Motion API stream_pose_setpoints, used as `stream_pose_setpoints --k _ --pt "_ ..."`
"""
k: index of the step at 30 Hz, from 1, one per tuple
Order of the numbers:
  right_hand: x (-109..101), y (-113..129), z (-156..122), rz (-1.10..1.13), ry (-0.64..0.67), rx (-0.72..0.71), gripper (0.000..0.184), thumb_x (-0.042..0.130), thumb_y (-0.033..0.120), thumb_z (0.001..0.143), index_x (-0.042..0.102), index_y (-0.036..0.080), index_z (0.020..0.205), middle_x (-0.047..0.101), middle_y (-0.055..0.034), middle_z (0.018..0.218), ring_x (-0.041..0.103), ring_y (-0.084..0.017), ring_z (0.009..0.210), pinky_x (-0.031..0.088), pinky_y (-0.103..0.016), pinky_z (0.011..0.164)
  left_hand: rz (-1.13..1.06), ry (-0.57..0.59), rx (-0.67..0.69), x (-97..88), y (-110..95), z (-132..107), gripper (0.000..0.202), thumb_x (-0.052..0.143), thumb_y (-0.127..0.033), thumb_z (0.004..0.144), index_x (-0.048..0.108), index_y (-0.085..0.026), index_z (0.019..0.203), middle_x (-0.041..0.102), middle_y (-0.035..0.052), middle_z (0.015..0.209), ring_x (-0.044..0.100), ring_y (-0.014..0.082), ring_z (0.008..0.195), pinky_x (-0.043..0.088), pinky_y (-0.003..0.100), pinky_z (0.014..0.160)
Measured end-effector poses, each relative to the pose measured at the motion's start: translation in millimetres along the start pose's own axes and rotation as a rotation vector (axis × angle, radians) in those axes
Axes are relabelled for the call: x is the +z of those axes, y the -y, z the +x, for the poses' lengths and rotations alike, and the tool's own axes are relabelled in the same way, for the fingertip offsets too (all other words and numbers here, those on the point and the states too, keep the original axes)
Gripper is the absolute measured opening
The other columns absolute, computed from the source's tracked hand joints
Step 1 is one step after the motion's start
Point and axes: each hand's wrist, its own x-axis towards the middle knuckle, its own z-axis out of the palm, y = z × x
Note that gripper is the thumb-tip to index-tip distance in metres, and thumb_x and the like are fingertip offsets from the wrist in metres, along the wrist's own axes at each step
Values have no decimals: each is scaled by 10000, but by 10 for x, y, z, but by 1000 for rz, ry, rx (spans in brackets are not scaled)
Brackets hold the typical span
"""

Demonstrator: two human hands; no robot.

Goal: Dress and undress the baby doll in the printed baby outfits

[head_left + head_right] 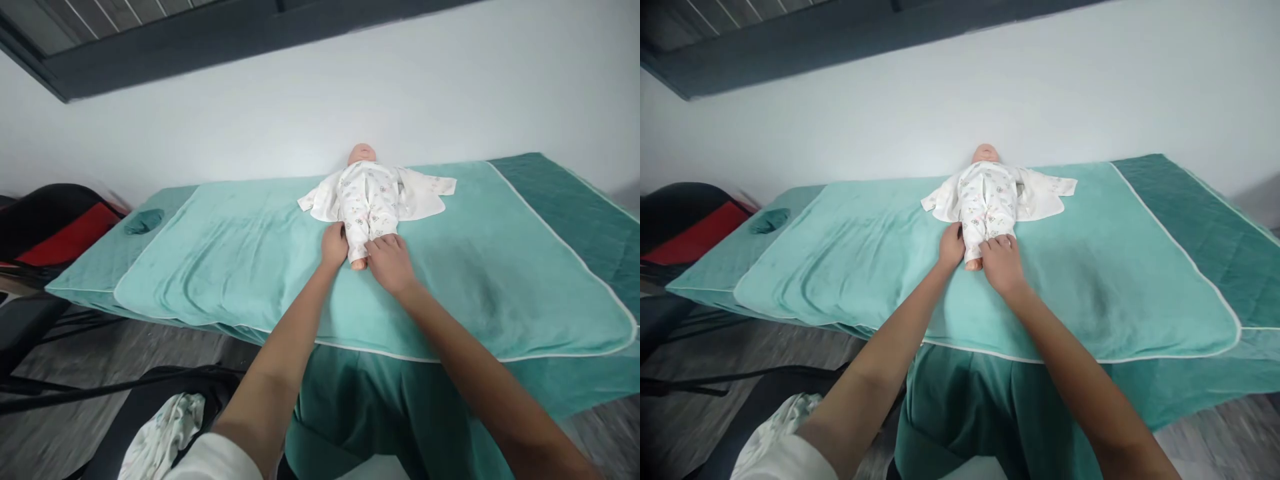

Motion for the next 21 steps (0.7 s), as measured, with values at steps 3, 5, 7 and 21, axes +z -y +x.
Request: stream_pose_setpoints --k 3,5,7,21 --pt "-29 59 41 6 -3 -19 177 519 159 964 677 152 1043 677 -102 1029 537 -303 1087 272 -492 1121 -11 -19 -26 -5 10 17 307 415 -163 933 670 -197 1101 727 98 1136 637 243 1057 488 348 919" --pt "-95 120 -1 72 -21 -69 124 545 179 955 667 165 974 668 -85 989 558 -276 1030 276 -477 1132 -21 -34 -46 -2 22 37 311 400 -167 941 659 -204 1109 727 92 1128 639 232 1044 486 337 903" --pt "-187 194 -74 162 -41 -154 95 555 186 950 637 180 904 649 -64 940 571 -239 959 309 -442 1125 -48 -46 -66 2 35 60 306 394 -179 951 645 -216 1122 725 85 1121 642 221 1027 483 329 894" --pt "173 -593 -287 325 -120 230 327 562 202 864 579 150 1186 597 -162 1195 588 -318 1051 501 -400 789 198 -41 -58 0 21 294 382 385 -140 944 625 -227 1229 668 122 1169 605 279 1085 465 393 907"
